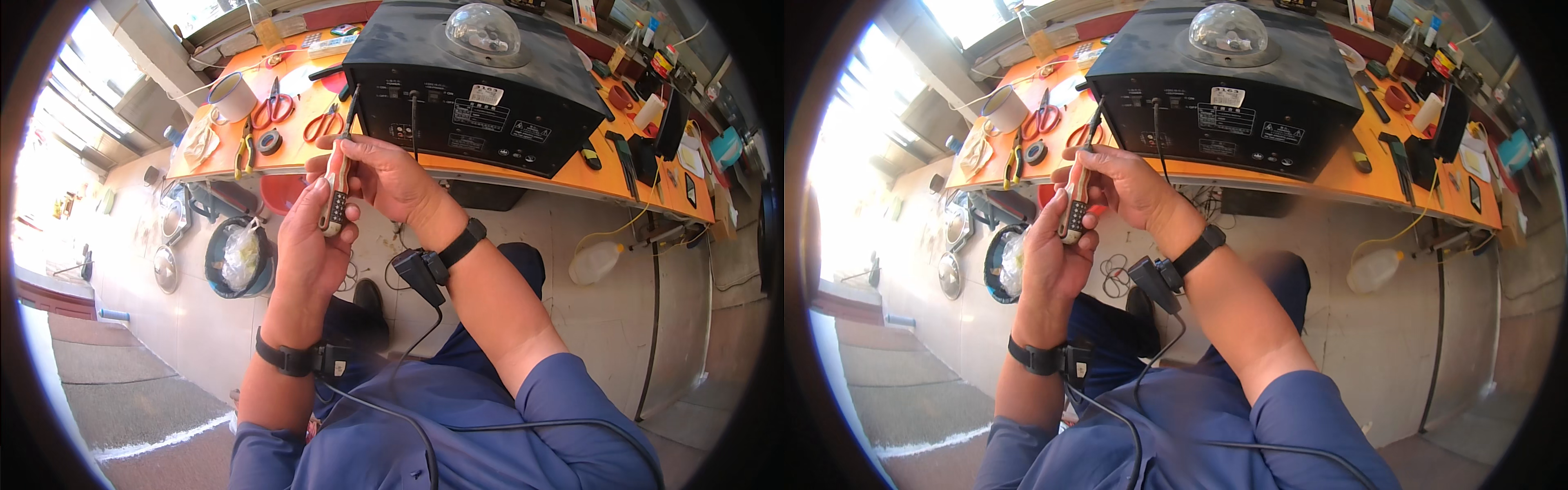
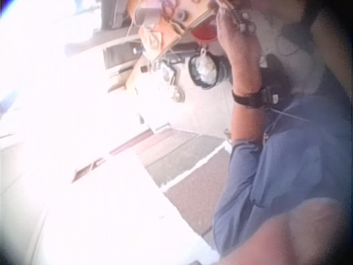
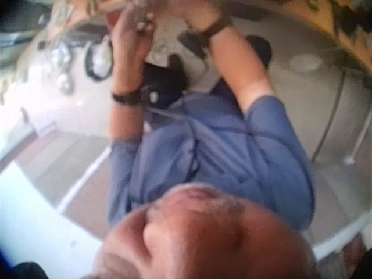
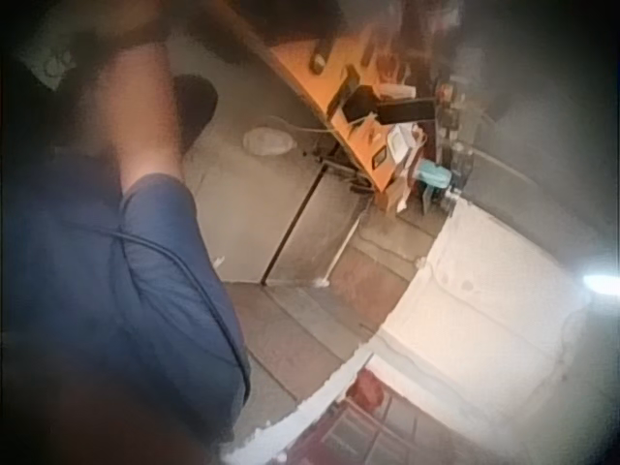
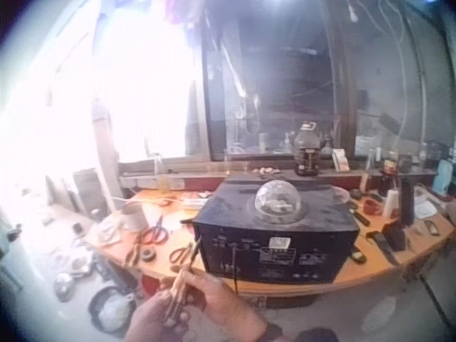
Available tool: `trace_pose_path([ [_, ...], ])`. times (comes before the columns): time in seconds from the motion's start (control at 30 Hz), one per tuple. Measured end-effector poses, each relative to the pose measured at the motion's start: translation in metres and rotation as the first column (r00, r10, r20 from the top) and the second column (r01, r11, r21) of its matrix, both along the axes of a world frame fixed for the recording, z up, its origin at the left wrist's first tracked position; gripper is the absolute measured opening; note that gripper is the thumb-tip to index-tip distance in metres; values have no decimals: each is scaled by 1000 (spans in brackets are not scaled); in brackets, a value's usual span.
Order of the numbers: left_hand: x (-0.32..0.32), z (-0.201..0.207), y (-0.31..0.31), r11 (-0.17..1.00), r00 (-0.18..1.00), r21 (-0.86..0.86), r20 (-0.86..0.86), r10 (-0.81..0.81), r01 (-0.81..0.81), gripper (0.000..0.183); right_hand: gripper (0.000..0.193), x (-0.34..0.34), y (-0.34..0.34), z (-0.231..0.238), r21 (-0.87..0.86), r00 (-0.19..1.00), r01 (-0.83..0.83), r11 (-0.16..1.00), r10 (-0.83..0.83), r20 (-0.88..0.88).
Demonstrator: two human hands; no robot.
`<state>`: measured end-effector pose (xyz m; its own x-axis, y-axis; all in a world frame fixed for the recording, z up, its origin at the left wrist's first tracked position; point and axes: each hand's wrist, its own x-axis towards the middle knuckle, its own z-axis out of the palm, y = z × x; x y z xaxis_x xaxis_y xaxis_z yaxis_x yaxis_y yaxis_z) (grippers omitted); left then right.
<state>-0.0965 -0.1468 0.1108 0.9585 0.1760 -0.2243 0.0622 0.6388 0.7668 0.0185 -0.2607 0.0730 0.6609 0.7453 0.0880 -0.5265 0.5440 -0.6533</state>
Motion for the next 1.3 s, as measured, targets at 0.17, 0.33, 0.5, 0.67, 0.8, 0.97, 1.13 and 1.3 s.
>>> trace_pose_path([
  [0.17,-1,-4,-2,982,1000,189,-6,16,-14,29,36,-1,-7,0,13,999,7,1000,-8,36],
  [0.33,-7,-7,-7,323,967,912,222,129,-252,36,31,1,-4,-4,43,999,37,998,-38,35],
  [0.5,-6,-3,0,806,996,586,73,50,-83,31,33,0,-2,-5,121,999,-15,993,10,39],
  [0.67,-6,-2,8,997,999,65,12,-50,49,37,32,-3,-2,-3,79,1000,-8,997,7,21],
  [0.8,-10,-9,8,807,994,584,103,37,-91,37,31,-4,4,-5,55,995,75,996,-78,58],
  [0.97,-2,-15,1,-246,840,806,538,-76,-538,37,29,-5,11,-7,25,988,150,988,-151,34],
  [1.13,-7,-4,-2,961,998,275,55,8,-23,32,29,-7,3,-4,76,997,74,994,-74,3],
  [1.3,-11,-5,-1,913,998,403,34,53,-62,37,30,-5,7,-4,56,994,96,994,-99,49],
])
